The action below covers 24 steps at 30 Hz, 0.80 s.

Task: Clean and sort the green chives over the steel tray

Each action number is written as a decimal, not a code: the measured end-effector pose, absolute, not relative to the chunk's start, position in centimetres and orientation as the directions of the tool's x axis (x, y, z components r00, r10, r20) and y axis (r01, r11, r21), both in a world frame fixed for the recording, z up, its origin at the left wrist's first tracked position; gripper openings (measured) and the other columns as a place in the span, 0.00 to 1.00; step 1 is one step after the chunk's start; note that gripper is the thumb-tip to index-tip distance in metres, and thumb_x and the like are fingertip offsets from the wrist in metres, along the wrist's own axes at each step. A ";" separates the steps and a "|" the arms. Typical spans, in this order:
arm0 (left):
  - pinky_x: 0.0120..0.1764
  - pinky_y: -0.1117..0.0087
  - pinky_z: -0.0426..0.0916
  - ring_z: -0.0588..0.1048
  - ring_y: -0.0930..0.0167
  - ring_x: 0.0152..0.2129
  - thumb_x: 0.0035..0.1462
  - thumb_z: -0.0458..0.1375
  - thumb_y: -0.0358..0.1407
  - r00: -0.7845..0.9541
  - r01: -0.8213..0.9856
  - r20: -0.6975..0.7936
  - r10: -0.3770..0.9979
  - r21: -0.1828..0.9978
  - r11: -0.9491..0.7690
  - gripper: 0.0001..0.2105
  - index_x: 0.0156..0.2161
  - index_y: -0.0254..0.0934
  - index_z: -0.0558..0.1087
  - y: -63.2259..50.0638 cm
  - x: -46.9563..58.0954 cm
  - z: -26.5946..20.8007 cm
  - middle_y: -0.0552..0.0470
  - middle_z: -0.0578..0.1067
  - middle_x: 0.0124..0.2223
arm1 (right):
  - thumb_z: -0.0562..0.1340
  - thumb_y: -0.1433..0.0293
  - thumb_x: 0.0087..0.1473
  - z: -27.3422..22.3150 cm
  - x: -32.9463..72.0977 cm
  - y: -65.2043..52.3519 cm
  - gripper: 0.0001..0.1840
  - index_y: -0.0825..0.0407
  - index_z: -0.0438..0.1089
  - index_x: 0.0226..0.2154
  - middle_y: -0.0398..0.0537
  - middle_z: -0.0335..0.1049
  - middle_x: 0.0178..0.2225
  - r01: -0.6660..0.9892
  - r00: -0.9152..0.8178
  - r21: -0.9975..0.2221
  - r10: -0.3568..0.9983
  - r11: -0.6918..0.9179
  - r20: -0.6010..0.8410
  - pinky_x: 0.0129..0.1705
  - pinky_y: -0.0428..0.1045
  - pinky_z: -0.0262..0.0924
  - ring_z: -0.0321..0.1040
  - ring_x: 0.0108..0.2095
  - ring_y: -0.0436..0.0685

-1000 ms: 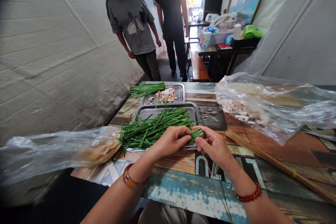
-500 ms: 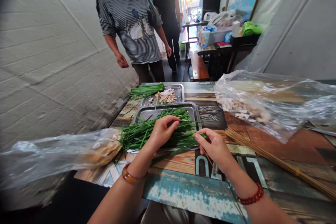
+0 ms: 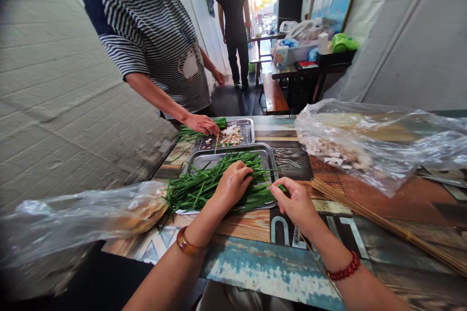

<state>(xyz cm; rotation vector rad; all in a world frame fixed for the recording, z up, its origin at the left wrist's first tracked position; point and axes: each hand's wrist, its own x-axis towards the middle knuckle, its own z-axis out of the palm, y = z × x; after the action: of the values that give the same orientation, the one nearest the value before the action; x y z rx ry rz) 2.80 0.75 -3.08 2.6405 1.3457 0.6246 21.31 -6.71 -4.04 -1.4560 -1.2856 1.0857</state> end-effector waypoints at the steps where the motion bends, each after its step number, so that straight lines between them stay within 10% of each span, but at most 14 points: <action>1: 0.41 0.66 0.67 0.71 0.66 0.36 0.57 0.57 0.28 0.518 0.756 0.309 0.797 0.271 -0.596 0.06 0.37 0.33 0.76 0.7 2.8 -3.1 0.45 0.73 0.37 | 0.59 0.54 0.53 -4.1 21.3 -6.7 0.18 0.53 0.68 0.31 0.34 0.56 0.11 0.226 0.078 -0.972 0.996 -0.069 -0.053 0.19 0.44 0.47 0.53 0.14 0.47; 16: 0.31 0.75 0.62 0.69 0.74 0.26 0.53 0.55 0.26 0.403 0.411 0.252 0.880 0.809 -0.420 0.05 0.30 0.33 0.73 -0.6 4.1 -1.5 0.53 0.73 0.27 | 0.61 0.54 0.53 -4.8 21.2 -6.5 0.18 0.53 0.70 0.35 0.35 0.58 0.15 0.129 0.110 -0.992 0.994 -0.012 0.002 0.18 0.44 0.47 0.54 0.15 0.47; 24: 0.34 0.74 0.64 0.73 0.72 0.29 0.54 0.57 0.30 0.399 0.362 0.144 0.906 0.883 -0.300 0.06 0.31 0.32 0.76 -1.0 4.2 -1.1 0.50 0.77 0.31 | 0.60 0.58 0.55 -4.2 21.1 -6.9 0.17 0.53 0.74 0.37 0.37 0.60 0.16 0.265 0.104 -0.961 0.989 0.076 0.107 0.19 0.44 0.50 0.55 0.15 0.47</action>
<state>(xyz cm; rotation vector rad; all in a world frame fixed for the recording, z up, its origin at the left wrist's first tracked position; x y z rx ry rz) 4.23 -0.97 -1.06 1.8496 1.0927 0.8508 21.10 -6.87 -4.22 -1.3800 -1.3504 0.9175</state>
